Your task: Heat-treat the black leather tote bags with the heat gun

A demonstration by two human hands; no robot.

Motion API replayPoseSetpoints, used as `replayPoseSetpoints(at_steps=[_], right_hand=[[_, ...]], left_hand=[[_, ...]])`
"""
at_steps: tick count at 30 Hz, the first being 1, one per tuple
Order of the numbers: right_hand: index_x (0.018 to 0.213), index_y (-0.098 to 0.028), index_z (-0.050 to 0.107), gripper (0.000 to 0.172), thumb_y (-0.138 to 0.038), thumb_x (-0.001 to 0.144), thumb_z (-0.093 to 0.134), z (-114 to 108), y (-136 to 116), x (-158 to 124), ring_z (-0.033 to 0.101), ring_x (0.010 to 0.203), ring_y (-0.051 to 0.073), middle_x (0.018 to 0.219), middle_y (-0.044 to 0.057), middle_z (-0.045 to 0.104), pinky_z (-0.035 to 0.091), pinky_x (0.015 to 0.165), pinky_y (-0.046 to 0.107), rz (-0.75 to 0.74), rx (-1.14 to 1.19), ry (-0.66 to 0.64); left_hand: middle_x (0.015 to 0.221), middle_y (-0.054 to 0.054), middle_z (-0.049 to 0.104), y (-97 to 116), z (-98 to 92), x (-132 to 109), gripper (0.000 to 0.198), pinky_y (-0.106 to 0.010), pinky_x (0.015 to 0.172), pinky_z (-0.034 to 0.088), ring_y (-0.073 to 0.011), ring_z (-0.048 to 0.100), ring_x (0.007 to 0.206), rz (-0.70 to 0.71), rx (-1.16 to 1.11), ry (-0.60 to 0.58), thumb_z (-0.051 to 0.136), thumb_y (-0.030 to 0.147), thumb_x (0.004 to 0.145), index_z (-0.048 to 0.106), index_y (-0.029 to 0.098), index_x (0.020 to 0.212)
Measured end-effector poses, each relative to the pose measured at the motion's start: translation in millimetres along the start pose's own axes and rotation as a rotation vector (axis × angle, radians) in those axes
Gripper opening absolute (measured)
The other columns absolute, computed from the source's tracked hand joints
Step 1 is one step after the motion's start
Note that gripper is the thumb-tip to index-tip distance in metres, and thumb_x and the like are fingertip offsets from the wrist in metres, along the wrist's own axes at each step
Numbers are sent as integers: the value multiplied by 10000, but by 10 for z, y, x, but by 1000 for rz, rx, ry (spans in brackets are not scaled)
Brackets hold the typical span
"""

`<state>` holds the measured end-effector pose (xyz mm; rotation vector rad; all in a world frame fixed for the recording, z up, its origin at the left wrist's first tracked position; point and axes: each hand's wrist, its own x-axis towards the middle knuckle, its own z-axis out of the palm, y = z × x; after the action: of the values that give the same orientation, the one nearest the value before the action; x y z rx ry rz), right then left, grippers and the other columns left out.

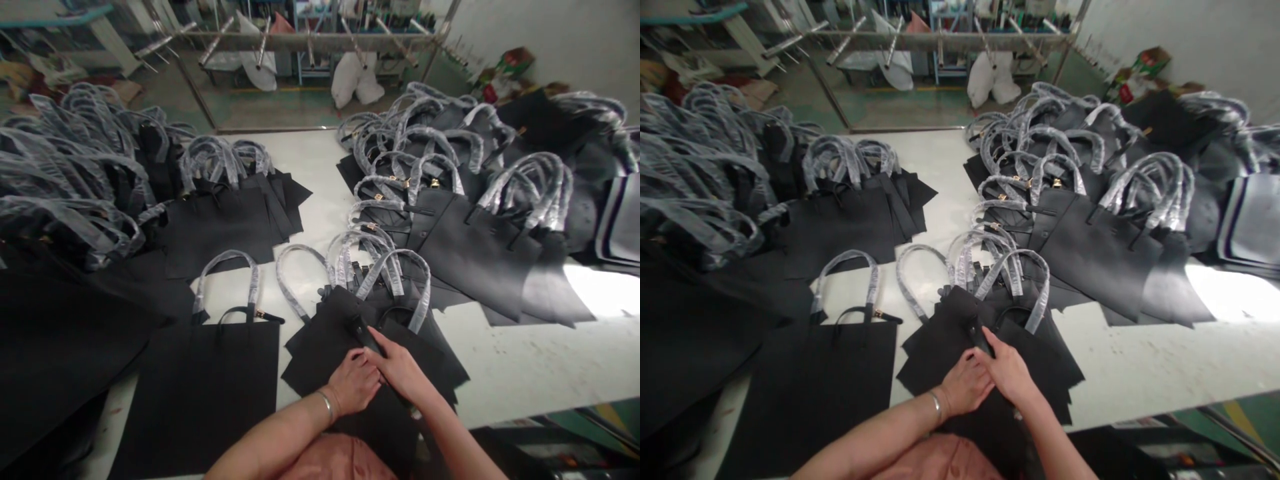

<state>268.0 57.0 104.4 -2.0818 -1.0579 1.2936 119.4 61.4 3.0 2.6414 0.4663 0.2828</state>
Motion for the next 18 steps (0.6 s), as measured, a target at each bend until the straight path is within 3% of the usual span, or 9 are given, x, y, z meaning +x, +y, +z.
replayPoseSetpoints(at_steps=[6, 8, 10, 12, 14, 16, 18], right_hand=[[1376, -218, 499, 578, -427, 842, 569, 143, -202, 143, 598, 1129, 258, 1234, 53, 655, 433, 1000, 365, -139, 60, 32], [1411, -215, 447, 612, -465, 860, 534, 126, -238, 134, 586, 1139, 257, 1274, 50, 627, 445, 994, 368, -174, 98, 70], [1417, -219, 440, 647, -496, 843, 552, 63, -238, 56, 647, 1000, 261, 1159, 51, 685, 516, 885, 366, -175, 128, 86], [1414, -230, 445, 682, -522, 815, 587, -19, -208, -83, 679, 790, 235, 1023, 35, 724, 559, 728, 331, -129, 149, 60], [1422, -233, 427, 736, -562, 788, 606, -93, -147, -247, 657, 653, 204, 1001, 27, 726, 558, 619, 296, -55, 152, 28], [1416, -230, 431, 799, -616, 743, 623, -146, -41, -383, 660, 676, 207, 1093, 37, 702, 567, 620, 280, 4, 147, 52], [1418, -245, 423, 854, -670, 704, 622, -175, 123, -448, 682, 807, 242, 1195, 45, 663, 584, 706, 280, 47, 140, 84]], left_hand=[[1095, -90, 625, 23, -39, 19, 283, -440, 1024, 309, -253, 492, 1120, -23, -24, -49, 475, 318, 936, 557, 146, 1145], [1088, -84, 624, 18, -77, 4, 255, -413, 1039, 325, -241, 493, 1128, -29, -74, -38, 503, 305, 922, 564, 145, 1112], [1117, -67, 614, -15, -137, -13, 239, -365, 1032, 364, -204, 507, 1123, -76, -155, 5, 511, 253, 914, 545, 164, 1133], [1208, -67, 572, -96, -222, -7, 300, -360, 1020, 395, -190, 500, 1148, -223, -199, 126, 496, 193, 908, 498, 191, 1207], [1326, -110, 484, -228, -331, 42, 419, -445, 1042, 379, -244, 440, 1234, -469, -137, 297, 519, 197, 893, 420, 190, 1300], [1348, -170, 437, -396, -454, 124, 573, -537, 1038, 357, -326, 400, 1259, -730, -40, 399, 632, 272, 842, 371, 153, 1338], [1249, -184, 490, -562, -567, 199, 725, -534, 984, 404, -352, 458, 1175, -891, -17, 384, 764, 360, 739, 390, 118, 1311]])
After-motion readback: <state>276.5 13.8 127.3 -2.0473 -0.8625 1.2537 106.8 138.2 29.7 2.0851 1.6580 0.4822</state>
